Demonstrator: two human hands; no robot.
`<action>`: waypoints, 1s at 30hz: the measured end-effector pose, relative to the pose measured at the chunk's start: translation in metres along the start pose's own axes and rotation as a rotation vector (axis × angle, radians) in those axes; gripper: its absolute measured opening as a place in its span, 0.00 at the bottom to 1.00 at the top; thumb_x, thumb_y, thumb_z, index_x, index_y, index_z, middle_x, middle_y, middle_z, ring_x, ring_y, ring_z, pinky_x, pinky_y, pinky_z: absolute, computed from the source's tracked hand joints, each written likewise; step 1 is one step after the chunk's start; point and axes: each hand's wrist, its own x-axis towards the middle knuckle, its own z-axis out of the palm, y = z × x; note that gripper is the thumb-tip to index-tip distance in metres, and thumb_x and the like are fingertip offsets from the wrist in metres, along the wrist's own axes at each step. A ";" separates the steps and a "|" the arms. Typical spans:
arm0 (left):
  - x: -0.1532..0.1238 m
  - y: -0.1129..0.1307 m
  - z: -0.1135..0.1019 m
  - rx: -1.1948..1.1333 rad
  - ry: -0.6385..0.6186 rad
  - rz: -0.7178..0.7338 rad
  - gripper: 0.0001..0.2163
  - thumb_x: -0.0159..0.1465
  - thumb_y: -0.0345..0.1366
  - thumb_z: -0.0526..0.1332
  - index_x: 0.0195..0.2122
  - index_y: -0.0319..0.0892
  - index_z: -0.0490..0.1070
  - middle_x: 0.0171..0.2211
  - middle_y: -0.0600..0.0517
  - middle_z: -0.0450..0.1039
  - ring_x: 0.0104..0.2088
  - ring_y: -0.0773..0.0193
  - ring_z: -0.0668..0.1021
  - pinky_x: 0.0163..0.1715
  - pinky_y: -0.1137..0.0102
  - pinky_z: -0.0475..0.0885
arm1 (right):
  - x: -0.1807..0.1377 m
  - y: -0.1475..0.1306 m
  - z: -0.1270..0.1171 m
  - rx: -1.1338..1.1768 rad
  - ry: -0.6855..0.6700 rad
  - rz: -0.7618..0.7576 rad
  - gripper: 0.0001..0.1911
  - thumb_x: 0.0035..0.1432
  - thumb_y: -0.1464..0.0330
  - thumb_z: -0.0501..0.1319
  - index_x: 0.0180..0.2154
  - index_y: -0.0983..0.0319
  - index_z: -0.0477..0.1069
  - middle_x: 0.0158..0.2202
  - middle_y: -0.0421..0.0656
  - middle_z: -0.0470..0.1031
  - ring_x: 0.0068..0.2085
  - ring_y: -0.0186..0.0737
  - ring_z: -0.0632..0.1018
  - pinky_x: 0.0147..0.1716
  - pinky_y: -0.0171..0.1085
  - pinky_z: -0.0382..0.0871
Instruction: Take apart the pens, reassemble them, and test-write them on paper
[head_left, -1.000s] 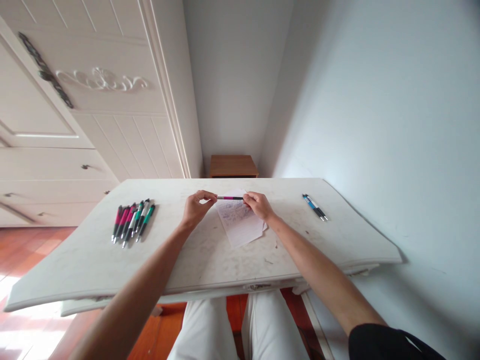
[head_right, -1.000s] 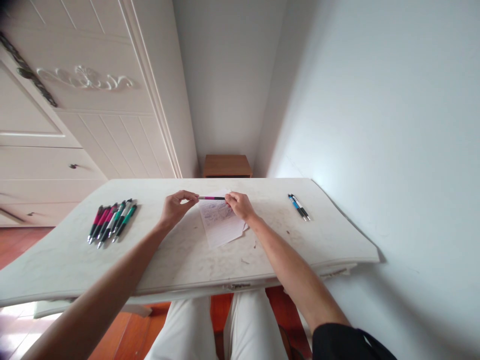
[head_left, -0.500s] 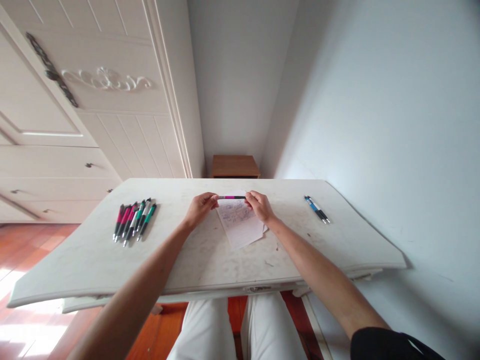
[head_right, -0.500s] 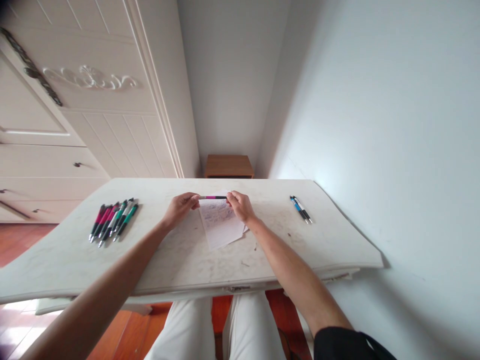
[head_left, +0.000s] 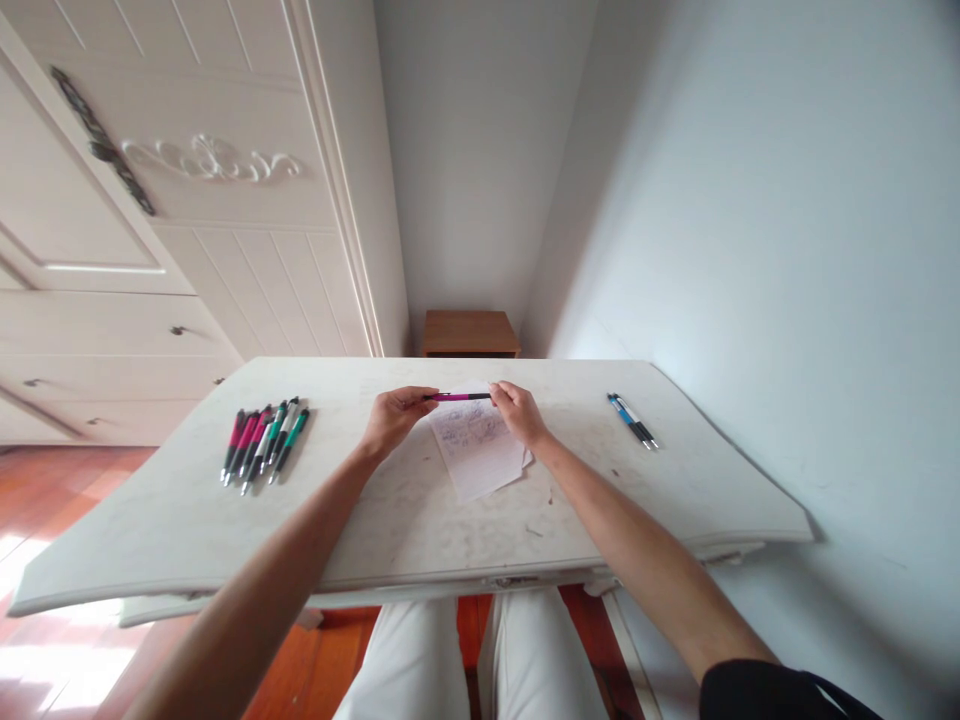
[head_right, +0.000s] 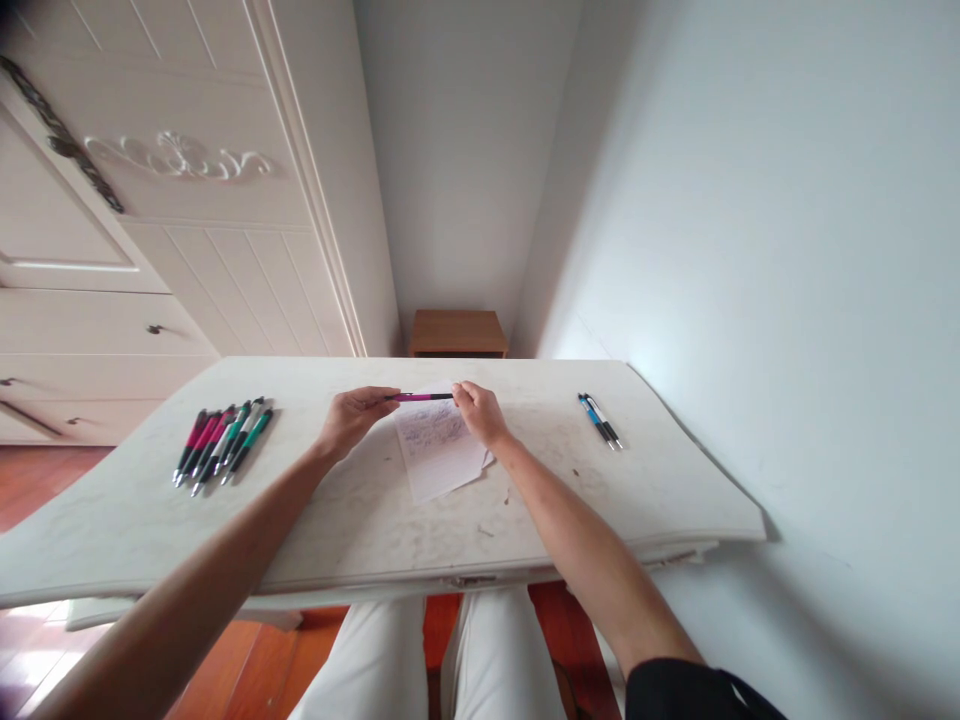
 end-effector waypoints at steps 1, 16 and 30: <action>0.000 0.000 0.000 0.006 0.002 0.001 0.21 0.51 0.48 0.69 0.40 0.37 0.78 0.38 0.43 0.80 0.38 0.54 0.80 0.44 0.62 0.74 | 0.000 0.001 0.000 0.002 0.000 -0.001 0.21 0.63 0.56 0.49 0.21 0.60 0.57 0.17 0.34 0.55 0.22 0.32 0.61 0.26 0.33 0.54; 0.003 -0.003 -0.003 0.004 0.036 -0.018 0.22 0.56 0.54 0.63 0.32 0.36 0.77 0.27 0.47 0.77 0.27 0.65 0.74 0.30 0.71 0.69 | 0.007 0.016 0.004 0.256 0.100 0.213 0.25 0.58 0.48 0.52 0.32 0.63 0.71 0.31 0.43 0.75 0.24 0.32 0.73 0.24 0.31 0.65; 0.001 0.001 0.002 -0.239 0.010 -0.069 0.22 0.59 0.53 0.61 0.23 0.36 0.72 0.20 0.50 0.71 0.23 0.68 0.70 0.28 0.71 0.65 | 0.004 0.000 0.003 0.347 0.021 0.113 0.18 0.47 0.55 0.67 0.27 0.64 0.77 0.26 0.43 0.78 0.28 0.37 0.75 0.31 0.35 0.68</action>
